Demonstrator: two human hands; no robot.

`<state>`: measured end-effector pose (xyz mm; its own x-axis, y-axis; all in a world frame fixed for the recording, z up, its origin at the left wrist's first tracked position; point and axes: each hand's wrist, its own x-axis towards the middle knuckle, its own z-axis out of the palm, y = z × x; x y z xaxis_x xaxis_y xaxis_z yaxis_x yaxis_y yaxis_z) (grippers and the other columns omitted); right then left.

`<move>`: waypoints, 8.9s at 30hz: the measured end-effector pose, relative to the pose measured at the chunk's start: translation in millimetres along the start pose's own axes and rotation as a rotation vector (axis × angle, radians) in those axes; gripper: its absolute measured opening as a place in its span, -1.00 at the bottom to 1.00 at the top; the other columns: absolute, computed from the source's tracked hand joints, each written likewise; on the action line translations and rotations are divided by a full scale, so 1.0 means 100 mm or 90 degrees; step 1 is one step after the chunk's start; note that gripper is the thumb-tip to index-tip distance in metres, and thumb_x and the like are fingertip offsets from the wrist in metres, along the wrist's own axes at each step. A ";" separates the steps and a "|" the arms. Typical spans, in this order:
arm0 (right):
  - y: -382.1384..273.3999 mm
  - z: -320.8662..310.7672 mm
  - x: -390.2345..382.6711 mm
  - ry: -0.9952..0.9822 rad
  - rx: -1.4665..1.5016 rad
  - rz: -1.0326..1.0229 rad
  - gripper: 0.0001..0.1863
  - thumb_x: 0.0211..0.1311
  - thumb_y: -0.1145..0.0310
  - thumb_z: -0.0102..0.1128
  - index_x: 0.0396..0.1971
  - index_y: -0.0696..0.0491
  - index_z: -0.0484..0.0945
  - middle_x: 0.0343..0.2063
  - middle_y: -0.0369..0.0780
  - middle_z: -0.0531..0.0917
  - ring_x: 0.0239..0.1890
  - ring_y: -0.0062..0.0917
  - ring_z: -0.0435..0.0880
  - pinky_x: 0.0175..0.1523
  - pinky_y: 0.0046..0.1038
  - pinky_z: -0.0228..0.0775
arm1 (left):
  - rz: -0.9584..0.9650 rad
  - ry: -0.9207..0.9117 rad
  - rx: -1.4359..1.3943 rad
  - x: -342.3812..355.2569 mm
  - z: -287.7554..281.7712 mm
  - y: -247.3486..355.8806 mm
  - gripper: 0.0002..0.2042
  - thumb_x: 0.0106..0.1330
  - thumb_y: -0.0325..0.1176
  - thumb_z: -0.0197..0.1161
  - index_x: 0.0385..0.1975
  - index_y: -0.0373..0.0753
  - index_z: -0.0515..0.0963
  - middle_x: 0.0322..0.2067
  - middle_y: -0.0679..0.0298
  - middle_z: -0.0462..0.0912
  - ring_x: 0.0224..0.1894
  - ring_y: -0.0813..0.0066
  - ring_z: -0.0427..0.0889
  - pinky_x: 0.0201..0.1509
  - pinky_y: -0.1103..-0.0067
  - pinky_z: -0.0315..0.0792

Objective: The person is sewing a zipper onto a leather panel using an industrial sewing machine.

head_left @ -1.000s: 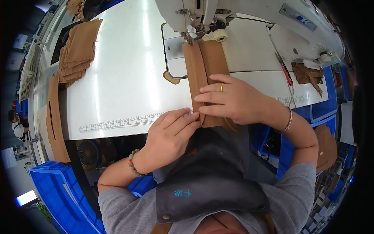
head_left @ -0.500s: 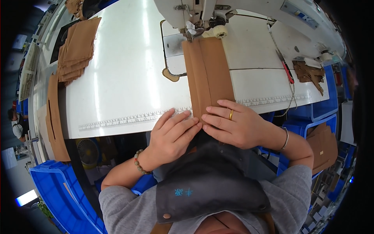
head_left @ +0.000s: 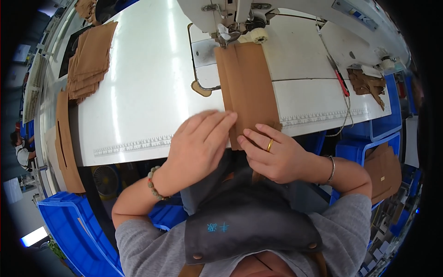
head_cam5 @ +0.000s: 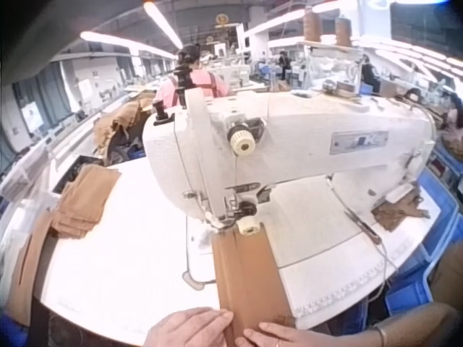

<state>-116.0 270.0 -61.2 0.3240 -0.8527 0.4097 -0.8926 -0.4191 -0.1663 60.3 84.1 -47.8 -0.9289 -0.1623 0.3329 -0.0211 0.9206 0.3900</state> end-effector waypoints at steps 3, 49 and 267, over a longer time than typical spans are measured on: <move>0.00 -0.01 -0.01 -0.028 -0.009 -0.022 -0.70 0.13 0.30 0.22 -0.23 0.18 0.72 0.05 -0.02 0.69 0.16 -0.17 0.67 0.31 -0.11 0.49 | 0.033 0.007 0.144 0.36 -0.01 -0.20 -0.51 0.25 -0.36 0.45 0.20 -0.28 0.59 0.14 0.23 0.68 0.18 0.14 0.62 0.23 0.32 0.53; 1.19 0.20 0.71 0.093 -0.049 0.091 -0.72 0.13 0.35 0.27 -0.15 0.10 0.62 0.13 -0.10 0.62 0.04 -0.26 0.72 0.04 -0.27 0.56 | -0.061 -0.093 0.139 0.71 -0.02 -0.50 -0.18 -0.07 0.00 0.59 0.23 -0.25 0.48 0.42 0.17 0.44 0.48 0.03 0.37 0.47 0.10 0.30; 1.26 0.14 0.47 0.059 0.026 0.112 -0.33 0.10 0.00 0.45 0.19 0.01 0.61 0.17 -0.13 0.67 0.25 -0.19 0.60 0.35 -0.05 0.34 | 0.052 -0.163 -0.061 0.72 -0.32 -0.14 -0.42 0.56 -0.22 0.19 0.51 -0.26 0.29 -0.06 0.18 0.74 0.11 0.18 0.71 0.18 0.35 0.57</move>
<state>-209.1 172.8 -75.5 0.1317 -0.8826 0.4512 -0.9190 -0.2793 -0.2782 5.3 48.4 -1.8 -0.9894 0.0171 0.1440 0.0815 0.8871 0.4543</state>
